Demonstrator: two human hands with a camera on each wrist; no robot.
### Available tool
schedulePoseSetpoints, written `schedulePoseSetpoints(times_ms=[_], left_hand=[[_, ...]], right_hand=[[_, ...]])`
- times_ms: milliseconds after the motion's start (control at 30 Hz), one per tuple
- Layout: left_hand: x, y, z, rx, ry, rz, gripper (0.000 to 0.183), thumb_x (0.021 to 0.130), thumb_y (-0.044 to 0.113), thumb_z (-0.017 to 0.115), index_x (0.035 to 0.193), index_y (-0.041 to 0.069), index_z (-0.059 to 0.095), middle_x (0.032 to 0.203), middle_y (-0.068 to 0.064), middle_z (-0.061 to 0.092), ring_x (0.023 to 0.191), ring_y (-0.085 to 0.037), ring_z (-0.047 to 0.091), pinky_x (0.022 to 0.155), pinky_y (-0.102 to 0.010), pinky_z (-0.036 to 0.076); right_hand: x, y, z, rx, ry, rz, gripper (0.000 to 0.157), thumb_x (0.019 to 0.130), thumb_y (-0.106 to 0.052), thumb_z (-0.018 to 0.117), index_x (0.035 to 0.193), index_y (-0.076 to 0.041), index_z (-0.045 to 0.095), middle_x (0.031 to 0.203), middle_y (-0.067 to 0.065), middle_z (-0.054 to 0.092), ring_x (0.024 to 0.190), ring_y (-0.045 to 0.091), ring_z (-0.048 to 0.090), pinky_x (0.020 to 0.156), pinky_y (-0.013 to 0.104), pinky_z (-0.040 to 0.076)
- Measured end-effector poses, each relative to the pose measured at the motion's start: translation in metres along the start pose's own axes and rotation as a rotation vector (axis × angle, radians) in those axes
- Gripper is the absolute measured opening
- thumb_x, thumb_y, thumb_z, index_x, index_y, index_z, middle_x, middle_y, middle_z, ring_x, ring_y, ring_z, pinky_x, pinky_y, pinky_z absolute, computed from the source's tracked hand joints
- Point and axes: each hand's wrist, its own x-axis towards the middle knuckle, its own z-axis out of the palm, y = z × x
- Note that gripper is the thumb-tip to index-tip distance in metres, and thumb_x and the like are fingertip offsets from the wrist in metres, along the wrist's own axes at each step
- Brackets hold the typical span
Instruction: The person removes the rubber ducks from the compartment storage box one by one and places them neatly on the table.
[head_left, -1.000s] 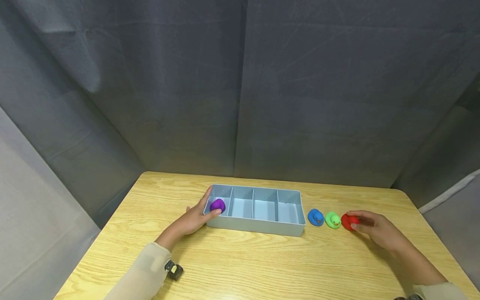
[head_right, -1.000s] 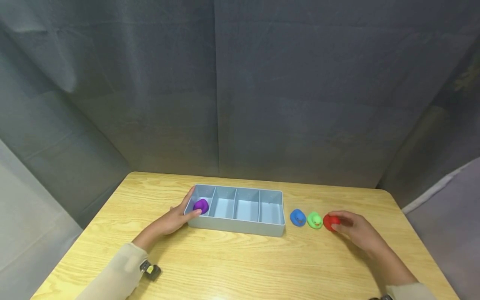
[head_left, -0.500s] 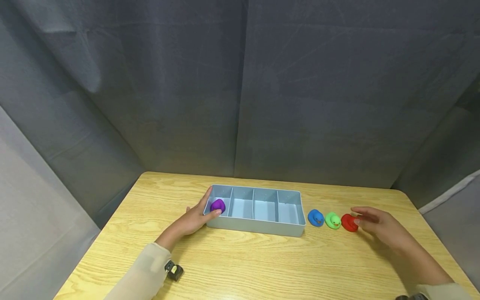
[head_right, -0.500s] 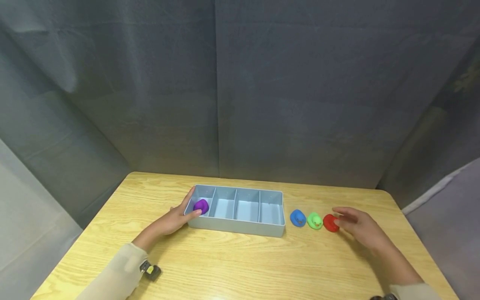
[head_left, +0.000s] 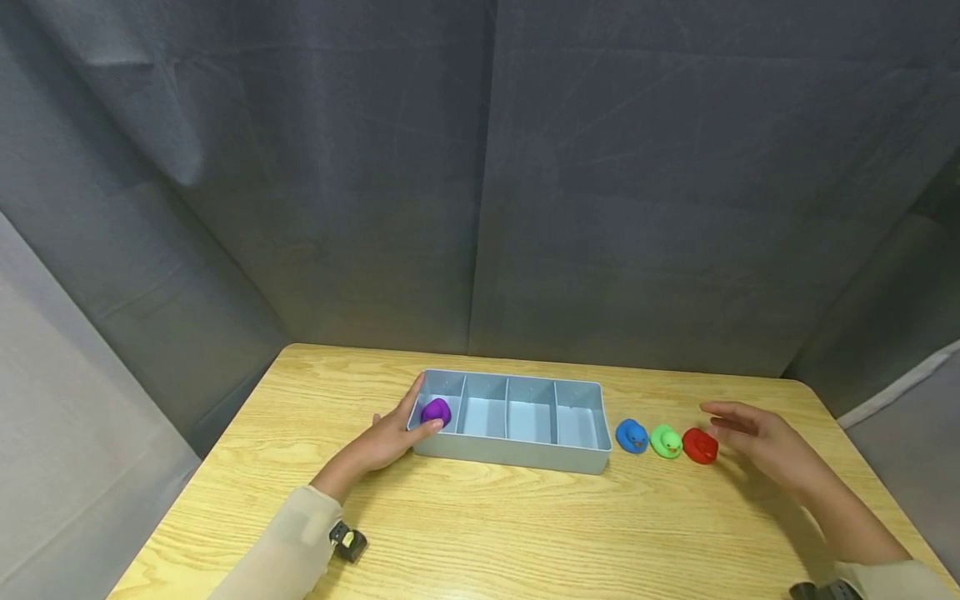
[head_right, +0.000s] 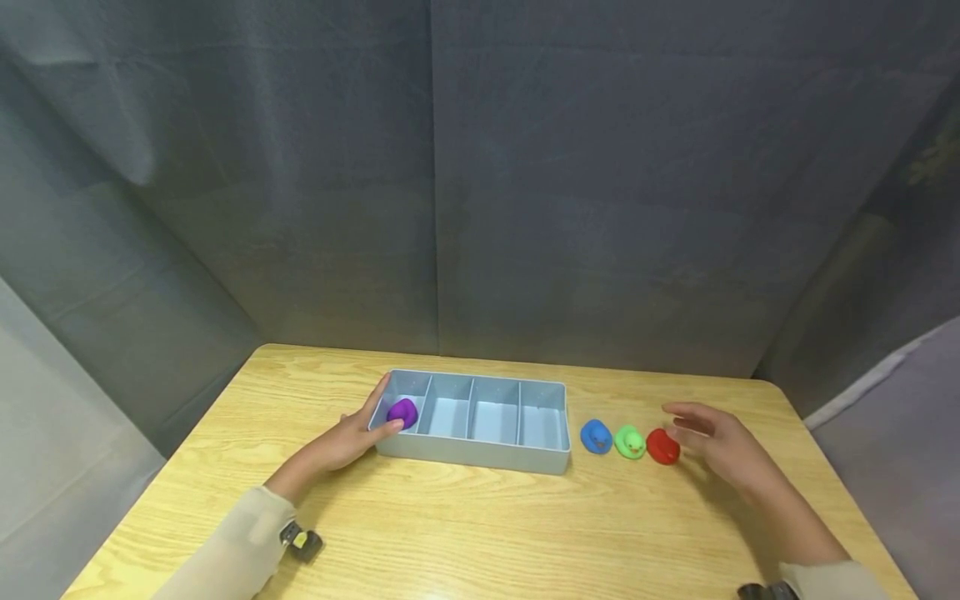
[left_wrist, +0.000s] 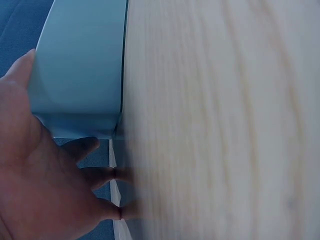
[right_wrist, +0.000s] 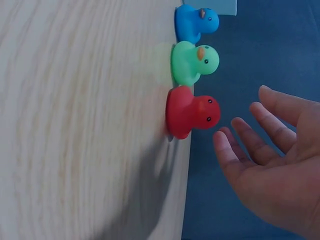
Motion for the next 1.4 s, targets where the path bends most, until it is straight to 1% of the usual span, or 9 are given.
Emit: schedulePoseSetpoints(times_ms=[400,567,733,933,1067,1133,1200,1300,1400], left_hand=[[0.000,0.000,0.000,-0.002,-0.001,0.001,0.092,0.102,0.062,0.051,0.163,0.040,-0.014,0.173,-0.002,0.003,0.155,-0.040,0.019,0.117,-0.074,-0.012],[0.001,-0.001,0.000,-0.002,0.000,0.005,0.092,0.102,0.063,0.050,0.163,0.040,-0.014,0.173,-0.001,0.002,0.156,-0.039,0.018,0.116,-0.074,-0.012],[0.001,-0.001,0.000,-0.004,-0.001,0.008,0.093,0.101,0.064,0.051,0.163,0.040,-0.015,0.173,-0.001,0.002,0.156,-0.039,0.018,0.116,-0.074,-0.012],[0.002,-0.001,-0.001,-0.004,-0.005,0.009,0.093,0.101,0.063,0.051,0.163,0.041,-0.015,0.173,-0.001,0.002,0.156,-0.039,0.017,0.116,-0.074,-0.012],[0.003,-0.003,-0.001,-0.011,-0.006,0.012,0.093,0.101,0.062,0.052,0.163,0.040,-0.014,0.173,-0.002,0.002,0.156,-0.040,0.018,0.116,-0.074,-0.012],[0.003,-0.004,-0.001,-0.017,-0.009,0.013,0.094,0.101,0.062,0.053,0.163,0.041,-0.014,0.173,-0.003,0.002,0.155,-0.041,0.018,0.116,-0.074,-0.012],[0.003,-0.004,-0.001,-0.023,-0.014,0.013,0.094,0.101,0.061,0.054,0.163,0.040,-0.014,0.173,-0.004,0.002,0.155,-0.042,0.017,0.116,-0.074,-0.013],[0.002,-0.003,-0.002,-0.028,-0.023,0.013,0.096,0.100,0.060,0.056,0.163,0.041,-0.015,0.173,-0.005,0.002,0.155,-0.043,0.016,0.117,-0.073,-0.013],[0.002,-0.003,-0.004,-0.031,-0.031,0.013,0.098,0.100,0.061,0.057,0.163,0.041,-0.015,0.173,-0.005,0.001,0.155,-0.043,0.015,0.117,-0.073,-0.013]], right_hand=[[0.001,-0.021,0.005,-0.046,0.025,-0.015,0.052,0.103,-0.028,0.066,0.145,0.000,0.055,0.137,0.002,0.062,0.114,-0.012,0.052,0.084,0.011,0.048],[0.001,-0.033,0.011,-0.055,0.015,-0.018,0.055,0.104,-0.031,0.065,0.147,0.000,0.053,0.146,0.023,0.055,0.125,0.011,0.057,0.084,0.011,0.047],[0.003,-0.048,0.022,-0.034,-0.002,-0.021,0.054,0.104,-0.031,0.065,0.147,0.000,0.053,0.147,0.025,0.055,0.133,0.042,0.052,0.084,0.013,0.048],[0.006,-0.062,0.035,-0.003,-0.022,-0.039,0.053,0.103,-0.028,0.066,0.147,-0.001,0.054,0.147,0.025,0.055,0.135,0.048,0.049,0.084,0.015,0.050],[0.010,-0.071,0.043,0.048,-0.037,-0.029,0.053,0.102,-0.027,0.068,0.146,-0.002,0.055,0.149,0.023,0.053,0.093,0.030,0.065,0.064,0.021,0.050],[0.011,-0.075,0.048,0.061,-0.045,-0.035,0.054,0.101,-0.028,0.069,0.146,-0.001,0.055,0.149,0.024,0.053,0.092,0.030,0.064,0.062,0.024,0.051],[0.013,-0.079,0.052,0.064,-0.053,-0.043,0.053,0.101,-0.028,0.069,0.145,-0.001,0.055,0.147,0.024,0.054,0.098,0.036,0.065,0.066,0.023,0.051],[0.015,-0.084,0.059,0.035,-0.056,-0.084,0.050,0.102,-0.026,0.067,0.144,-0.001,0.057,0.145,0.022,0.057,0.136,0.048,0.048,0.088,0.023,0.052],[0.018,-0.089,0.066,0.032,-0.064,-0.109,0.047,0.102,-0.023,0.068,0.143,-0.001,0.058,0.143,0.020,0.060,0.137,0.048,0.048,0.098,0.035,0.051]])
